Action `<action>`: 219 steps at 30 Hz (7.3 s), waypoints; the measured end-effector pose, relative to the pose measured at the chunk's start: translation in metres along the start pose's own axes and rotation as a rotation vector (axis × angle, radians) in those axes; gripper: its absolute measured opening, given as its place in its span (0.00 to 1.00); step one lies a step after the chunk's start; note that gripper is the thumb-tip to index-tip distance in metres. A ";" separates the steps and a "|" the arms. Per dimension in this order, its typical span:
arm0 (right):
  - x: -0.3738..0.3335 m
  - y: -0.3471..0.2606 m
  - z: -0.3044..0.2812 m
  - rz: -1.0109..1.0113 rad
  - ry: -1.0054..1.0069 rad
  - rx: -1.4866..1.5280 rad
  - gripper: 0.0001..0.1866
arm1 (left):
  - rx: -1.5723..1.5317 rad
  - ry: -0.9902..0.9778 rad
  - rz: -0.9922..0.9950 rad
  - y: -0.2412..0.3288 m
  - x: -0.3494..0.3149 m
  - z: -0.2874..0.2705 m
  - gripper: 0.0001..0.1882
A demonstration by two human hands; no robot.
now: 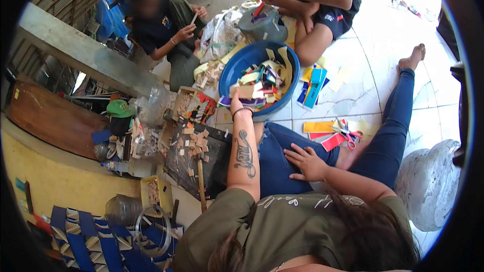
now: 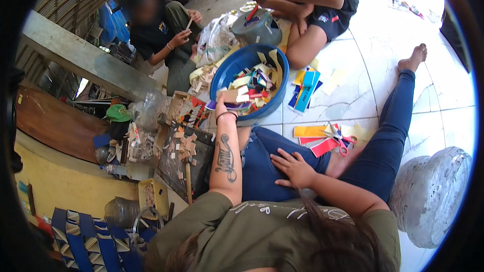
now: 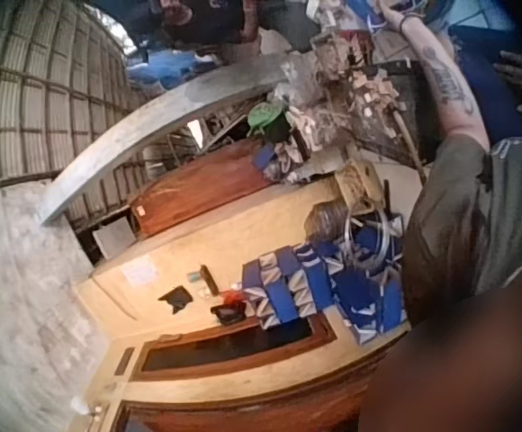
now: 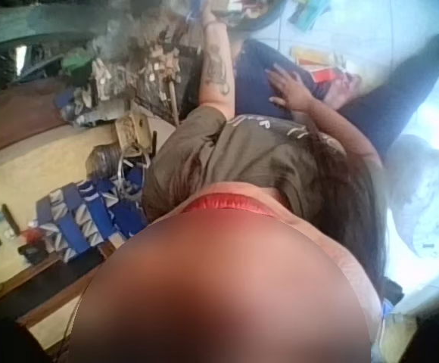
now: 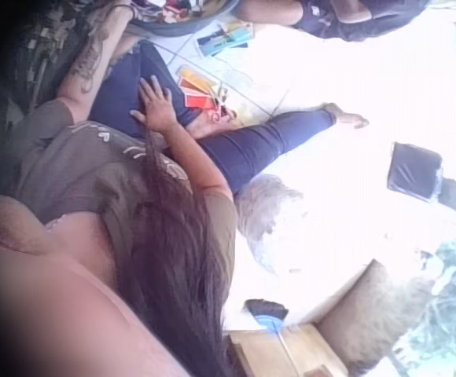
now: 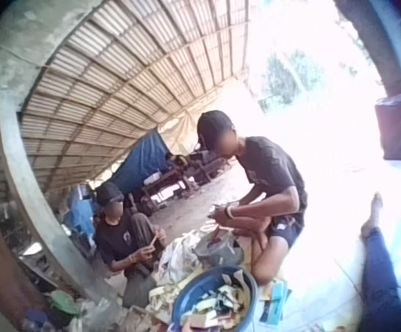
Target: The person sits on the floor and uses scissors to cut various colored paper strips into smaller pieces. They repeatedly pick up strips from a blue basin, cut them, and place the pieces back into the basin.
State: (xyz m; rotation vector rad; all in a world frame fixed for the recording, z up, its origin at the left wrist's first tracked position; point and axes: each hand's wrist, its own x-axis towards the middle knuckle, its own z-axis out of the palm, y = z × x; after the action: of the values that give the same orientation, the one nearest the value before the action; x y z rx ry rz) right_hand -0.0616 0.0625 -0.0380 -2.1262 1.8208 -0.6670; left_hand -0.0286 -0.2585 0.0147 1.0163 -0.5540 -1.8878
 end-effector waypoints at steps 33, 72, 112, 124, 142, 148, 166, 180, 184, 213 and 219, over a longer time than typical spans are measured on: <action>-0.001 0.002 -0.001 -0.025 0.015 0.027 0.37 | -0.139 0.006 0.048 0.020 0.011 0.007 0.11; -0.001 0.003 0.001 -0.033 0.027 0.013 0.38 | -0.156 0.008 0.060 0.023 0.004 0.005 0.09; -0.089 -0.004 -0.309 0.097 1.660 -0.405 0.45 | -0.149 0.059 0.040 0.023 0.000 -0.001 0.10; -0.175 0.088 -0.370 0.835 1.379 -0.350 0.41 | -0.136 -0.006 0.051 0.017 0.005 -0.007 0.11; -0.183 0.065 -0.371 0.802 1.493 -0.395 0.35 | -0.191 0.074 0.065 0.024 0.031 0.014 0.15; -0.163 0.070 -0.364 0.771 1.466 -0.359 0.33 | -0.133 0.359 0.026 0.030 0.084 0.061 0.15; -0.075 0.134 -0.286 0.712 1.273 -0.185 0.27 | 0.115 0.415 0.032 0.036 0.032 0.069 0.16; -0.075 0.115 -0.290 0.633 1.357 -0.201 0.23 | 0.216 0.364 0.013 0.015 0.070 0.045 0.19; -0.085 0.045 -0.311 0.199 1.511 -0.332 0.22 | 0.187 0.397 0.025 0.019 0.061 0.046 0.17; -0.065 -0.169 -0.305 -1.569 0.691 -0.106 0.14 | 0.054 0.294 -0.041 0.022 0.038 0.051 0.11; -0.058 -0.170 -0.291 -1.644 0.660 -0.048 0.13 | 0.166 0.367 -0.003 0.014 0.060 0.040 0.11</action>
State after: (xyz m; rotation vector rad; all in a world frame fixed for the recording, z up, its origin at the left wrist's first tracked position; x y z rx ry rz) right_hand -0.0680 0.1774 0.2839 -3.2811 -0.3352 -1.6893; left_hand -0.0704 -0.3185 0.0216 1.4339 -0.4964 -1.6225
